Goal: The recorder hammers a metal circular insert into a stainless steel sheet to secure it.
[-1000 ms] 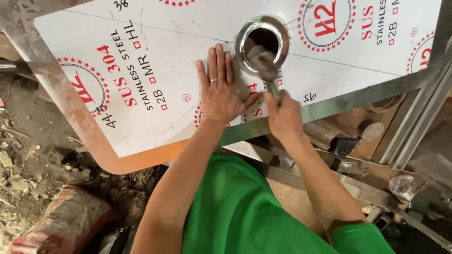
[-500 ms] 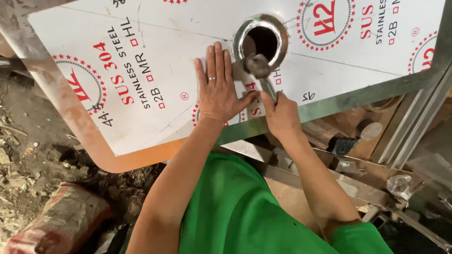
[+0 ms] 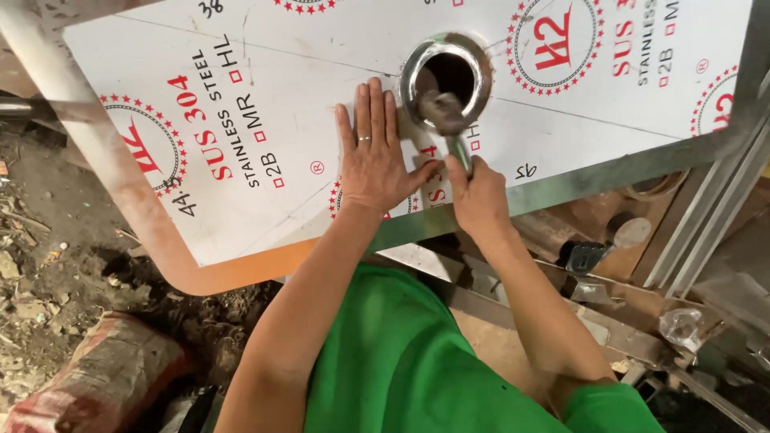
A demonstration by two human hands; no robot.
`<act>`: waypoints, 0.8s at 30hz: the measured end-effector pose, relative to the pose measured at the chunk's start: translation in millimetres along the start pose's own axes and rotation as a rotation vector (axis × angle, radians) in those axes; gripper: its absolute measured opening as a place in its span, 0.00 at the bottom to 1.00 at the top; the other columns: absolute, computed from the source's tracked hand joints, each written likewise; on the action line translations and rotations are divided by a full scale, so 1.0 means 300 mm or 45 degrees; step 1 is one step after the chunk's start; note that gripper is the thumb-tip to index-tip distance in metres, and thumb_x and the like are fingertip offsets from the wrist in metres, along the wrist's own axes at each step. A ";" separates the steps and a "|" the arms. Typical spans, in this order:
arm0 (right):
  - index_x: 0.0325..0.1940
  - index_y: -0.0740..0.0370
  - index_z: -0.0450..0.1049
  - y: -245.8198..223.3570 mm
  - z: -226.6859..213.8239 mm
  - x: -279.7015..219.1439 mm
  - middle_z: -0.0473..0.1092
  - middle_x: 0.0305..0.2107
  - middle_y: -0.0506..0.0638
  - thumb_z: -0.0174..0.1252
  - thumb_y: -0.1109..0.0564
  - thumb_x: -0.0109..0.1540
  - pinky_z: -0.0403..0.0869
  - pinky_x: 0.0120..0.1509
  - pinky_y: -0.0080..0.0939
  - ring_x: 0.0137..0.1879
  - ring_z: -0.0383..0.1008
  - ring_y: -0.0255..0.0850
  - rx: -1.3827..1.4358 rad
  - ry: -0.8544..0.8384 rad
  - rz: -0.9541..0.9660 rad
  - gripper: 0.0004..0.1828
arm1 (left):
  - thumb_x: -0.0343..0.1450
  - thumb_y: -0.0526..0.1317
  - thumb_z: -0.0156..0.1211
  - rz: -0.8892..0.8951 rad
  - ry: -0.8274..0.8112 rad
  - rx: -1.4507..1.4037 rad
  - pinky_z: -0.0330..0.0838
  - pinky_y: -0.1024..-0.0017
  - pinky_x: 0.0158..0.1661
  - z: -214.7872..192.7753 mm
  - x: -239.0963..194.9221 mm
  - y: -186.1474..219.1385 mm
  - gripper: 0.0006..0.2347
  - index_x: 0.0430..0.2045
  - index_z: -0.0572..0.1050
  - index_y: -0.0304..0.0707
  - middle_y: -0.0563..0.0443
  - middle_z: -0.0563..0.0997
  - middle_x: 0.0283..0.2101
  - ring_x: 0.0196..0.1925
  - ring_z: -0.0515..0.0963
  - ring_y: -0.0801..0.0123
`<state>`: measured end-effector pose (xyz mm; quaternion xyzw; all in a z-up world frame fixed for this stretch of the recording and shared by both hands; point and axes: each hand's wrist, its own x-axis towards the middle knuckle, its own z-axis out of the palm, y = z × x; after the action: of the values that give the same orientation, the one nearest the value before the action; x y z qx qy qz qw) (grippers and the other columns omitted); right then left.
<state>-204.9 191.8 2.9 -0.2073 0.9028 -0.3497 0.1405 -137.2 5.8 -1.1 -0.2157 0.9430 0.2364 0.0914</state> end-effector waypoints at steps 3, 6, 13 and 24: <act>0.34 0.69 0.71 -0.025 0.016 0.047 0.68 0.18 0.60 0.52 0.38 0.72 0.67 0.32 0.50 0.26 0.70 0.54 -0.088 -0.130 0.130 0.29 | 0.65 0.74 0.48 0.018 0.004 0.070 0.26 0.41 0.72 0.004 -0.003 -0.031 0.54 0.72 0.47 0.19 0.30 0.40 0.77 0.80 0.35 0.46; 0.34 0.70 0.70 -0.085 -0.066 0.023 0.67 0.18 0.63 0.51 0.38 0.72 0.67 0.32 0.52 0.25 0.68 0.58 -0.089 -0.080 0.089 0.30 | 0.66 0.74 0.48 0.017 0.017 0.018 0.26 0.40 0.73 0.007 0.005 -0.014 0.54 0.73 0.47 0.19 0.29 0.40 0.78 0.81 0.35 0.46; 0.37 0.71 0.70 -0.055 -0.012 0.013 0.68 0.19 0.64 0.51 0.36 0.70 0.68 0.31 0.53 0.26 0.70 0.61 0.057 -0.040 0.091 0.31 | 0.69 0.74 0.50 0.102 0.150 -0.075 0.26 0.38 0.74 0.050 -0.027 -0.030 0.53 0.73 0.47 0.20 0.30 0.42 0.78 0.81 0.36 0.45; 0.36 0.72 0.70 -0.169 -0.109 -0.006 0.69 0.20 0.66 0.49 0.35 0.70 0.69 0.34 0.55 0.27 0.69 0.62 0.148 0.033 0.042 0.33 | 0.68 0.74 0.48 0.055 0.058 -0.048 0.27 0.38 0.73 0.034 0.007 -0.021 0.53 0.73 0.48 0.20 0.31 0.42 0.78 0.80 0.36 0.46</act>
<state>-202.5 177.5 61.5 -0.1795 0.8860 -0.4018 0.1463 -135.5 5.1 -13.3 -0.2022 0.9447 0.2510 0.0607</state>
